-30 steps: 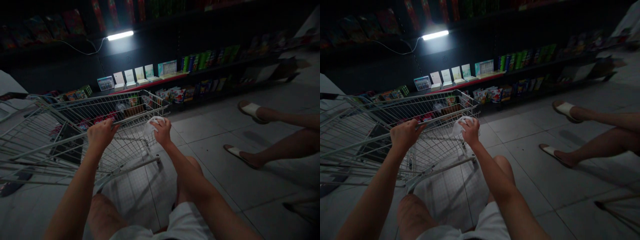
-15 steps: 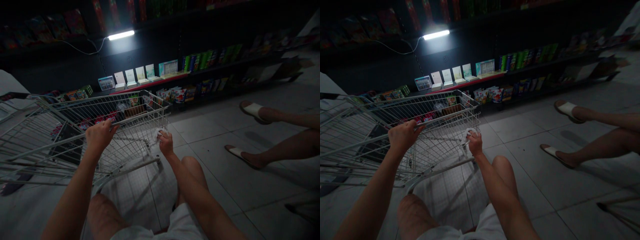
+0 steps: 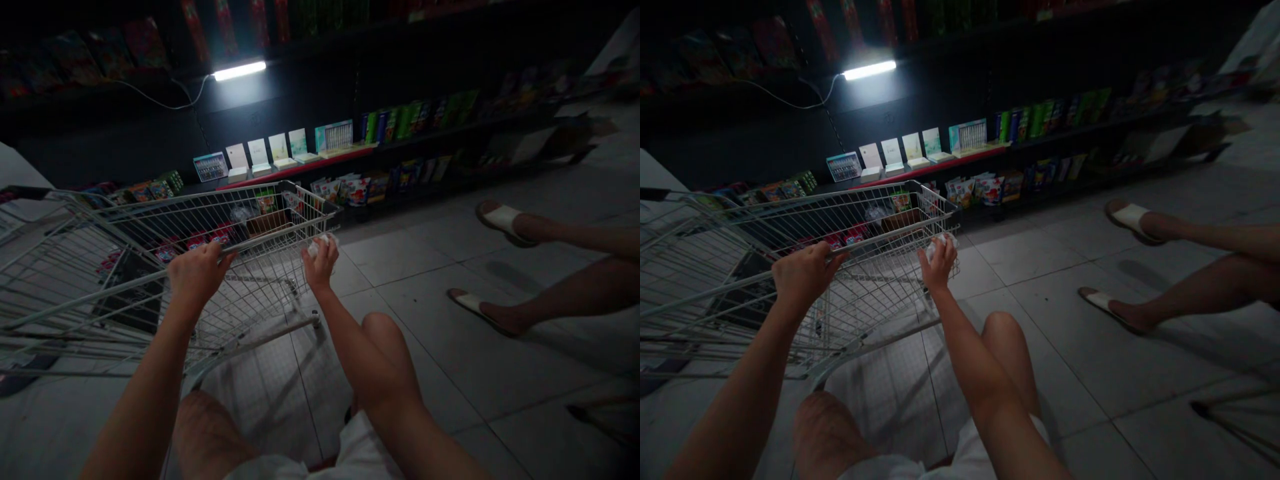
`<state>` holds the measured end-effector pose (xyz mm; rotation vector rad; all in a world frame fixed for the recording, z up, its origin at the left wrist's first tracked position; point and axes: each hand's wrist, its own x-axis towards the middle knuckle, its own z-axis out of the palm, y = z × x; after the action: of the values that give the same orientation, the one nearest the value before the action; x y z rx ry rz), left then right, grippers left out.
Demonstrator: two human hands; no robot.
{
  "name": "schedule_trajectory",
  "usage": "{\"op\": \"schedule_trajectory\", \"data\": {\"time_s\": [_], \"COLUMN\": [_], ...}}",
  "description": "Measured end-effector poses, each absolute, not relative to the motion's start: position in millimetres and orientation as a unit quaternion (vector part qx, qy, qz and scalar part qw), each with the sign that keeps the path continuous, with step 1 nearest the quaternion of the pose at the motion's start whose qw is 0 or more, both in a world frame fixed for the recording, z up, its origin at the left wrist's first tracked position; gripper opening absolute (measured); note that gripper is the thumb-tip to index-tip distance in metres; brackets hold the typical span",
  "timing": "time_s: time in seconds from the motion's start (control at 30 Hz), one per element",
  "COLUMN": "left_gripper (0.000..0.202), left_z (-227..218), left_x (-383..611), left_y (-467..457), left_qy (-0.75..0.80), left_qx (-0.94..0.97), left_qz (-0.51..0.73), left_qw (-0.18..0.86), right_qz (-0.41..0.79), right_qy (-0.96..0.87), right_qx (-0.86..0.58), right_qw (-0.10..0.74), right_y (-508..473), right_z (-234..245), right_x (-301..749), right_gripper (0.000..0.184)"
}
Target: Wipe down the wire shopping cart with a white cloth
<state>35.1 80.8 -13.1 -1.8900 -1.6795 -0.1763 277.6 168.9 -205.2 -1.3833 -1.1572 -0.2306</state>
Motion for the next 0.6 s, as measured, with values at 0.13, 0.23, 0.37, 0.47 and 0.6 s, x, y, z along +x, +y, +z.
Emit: {"op": "schedule_trajectory", "data": {"time_s": [0.13, 0.23, 0.37, 0.47, 0.6], "left_gripper": [0.048, 0.048, 0.051, 0.052, 0.053], "left_z": [-12.9, -13.9, -14.9, -14.5, -13.1], "left_x": [35.9, 35.6, 34.3, 34.3, 35.1], "left_y": [80.2, 80.0, 80.8, 81.1, 79.9], "left_qy": [-0.621, -0.62, -0.627, -0.633, -0.636], "left_qx": [-0.718, -0.719, -0.71, -0.706, -0.706], "left_qz": [-0.065, -0.065, -0.065, -0.059, -0.052], "left_qw": [0.307, 0.308, 0.314, 0.314, 0.307], "right_qz": [-0.095, -0.097, -0.082, -0.067, -0.109], "right_qy": [-0.512, -0.551, -0.549, -0.546, -0.508], "right_qx": [-0.623, -0.584, -0.553, -0.553, -0.549], "right_qw": [0.584, 0.588, 0.622, 0.626, 0.655], "right_y": [172.1, 171.7, 166.5, 163.9, 167.6], "right_z": [-223.1, -234.1, -243.5, -240.6, -218.0], "right_x": [281.1, 293.2, 306.0, 319.1, 346.0], "right_gripper": [0.037, 0.039, 0.051, 0.055, 0.07]}}
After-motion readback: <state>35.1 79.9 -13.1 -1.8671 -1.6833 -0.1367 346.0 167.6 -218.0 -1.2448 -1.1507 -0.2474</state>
